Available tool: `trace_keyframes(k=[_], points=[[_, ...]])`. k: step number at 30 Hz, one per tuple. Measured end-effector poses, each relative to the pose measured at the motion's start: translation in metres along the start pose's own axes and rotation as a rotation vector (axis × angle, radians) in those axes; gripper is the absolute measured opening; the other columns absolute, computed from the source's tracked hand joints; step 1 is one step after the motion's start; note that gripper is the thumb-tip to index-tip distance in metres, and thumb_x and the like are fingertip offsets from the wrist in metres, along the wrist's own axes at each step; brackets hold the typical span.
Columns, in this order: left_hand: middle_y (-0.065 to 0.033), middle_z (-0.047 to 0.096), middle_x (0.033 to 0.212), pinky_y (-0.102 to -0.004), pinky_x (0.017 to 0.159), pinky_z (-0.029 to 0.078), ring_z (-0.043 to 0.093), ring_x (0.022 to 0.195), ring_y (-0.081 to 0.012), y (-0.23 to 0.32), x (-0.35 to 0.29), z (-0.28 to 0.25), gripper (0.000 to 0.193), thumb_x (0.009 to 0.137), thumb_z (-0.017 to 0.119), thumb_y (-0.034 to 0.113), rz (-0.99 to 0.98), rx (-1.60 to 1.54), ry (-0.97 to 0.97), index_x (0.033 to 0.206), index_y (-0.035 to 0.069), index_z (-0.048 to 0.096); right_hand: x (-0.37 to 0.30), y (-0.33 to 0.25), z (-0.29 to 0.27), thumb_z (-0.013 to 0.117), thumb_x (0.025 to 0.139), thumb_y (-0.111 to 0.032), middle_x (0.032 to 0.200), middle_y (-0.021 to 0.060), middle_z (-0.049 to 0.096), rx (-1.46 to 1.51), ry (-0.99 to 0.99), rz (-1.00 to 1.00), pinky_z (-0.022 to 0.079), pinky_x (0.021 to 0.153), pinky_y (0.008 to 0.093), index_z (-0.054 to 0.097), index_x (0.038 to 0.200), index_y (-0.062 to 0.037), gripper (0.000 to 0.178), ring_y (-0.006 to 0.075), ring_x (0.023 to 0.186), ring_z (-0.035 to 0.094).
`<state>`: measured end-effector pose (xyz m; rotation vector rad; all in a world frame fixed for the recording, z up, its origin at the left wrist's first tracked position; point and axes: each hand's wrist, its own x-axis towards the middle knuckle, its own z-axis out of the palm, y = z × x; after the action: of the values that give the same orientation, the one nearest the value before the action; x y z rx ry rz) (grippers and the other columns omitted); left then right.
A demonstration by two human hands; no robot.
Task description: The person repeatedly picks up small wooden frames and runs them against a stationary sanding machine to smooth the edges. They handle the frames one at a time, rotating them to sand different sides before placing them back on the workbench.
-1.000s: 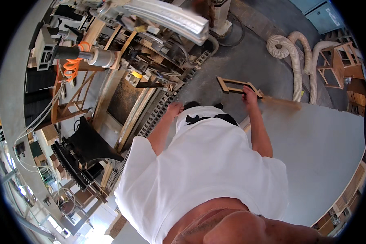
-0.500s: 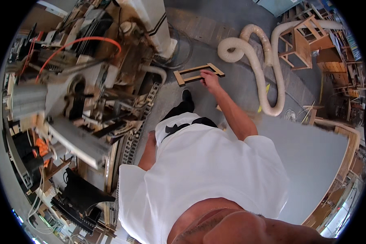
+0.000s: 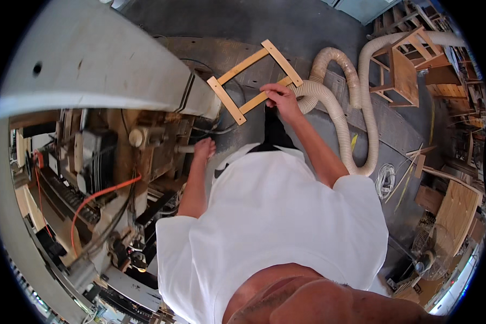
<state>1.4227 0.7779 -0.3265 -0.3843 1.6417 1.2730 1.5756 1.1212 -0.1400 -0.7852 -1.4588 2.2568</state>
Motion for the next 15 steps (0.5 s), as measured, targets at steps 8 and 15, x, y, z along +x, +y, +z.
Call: trace_keyframes(k=[8,15], points=[[-0.0163,0.057,0.129,-0.0426,0.098,0.048,0.058,0.113,-0.0261,0.238,0.032,0.184,0.069,0.099,0.041,0.057,0.127,-0.291,-0.245,0.137,0.000,0.043,0.179,-0.085,-0.071,0.059,0.092,-0.005,0.084,0.0000,0.065,-0.066,-0.026,0.094,0.047,0.062,0.0219,0.072,0.104,-0.0046,0.018,0.0080,0.066,0.057],[-0.0167,0.060,0.123,-0.0467,0.097,0.048,0.060,0.114,-0.0303,0.406,0.075,0.271,0.067,0.098,0.042,0.059,0.182,-0.352,-0.491,0.130,0.001,0.049,0.341,-0.121,-0.083,0.060,0.092,-0.008,0.080,-0.0004,0.063,-0.101,-0.047,0.102,0.046,0.060,0.0228,0.072,0.104,-0.0045,0.017,0.0082,0.065,0.057]])
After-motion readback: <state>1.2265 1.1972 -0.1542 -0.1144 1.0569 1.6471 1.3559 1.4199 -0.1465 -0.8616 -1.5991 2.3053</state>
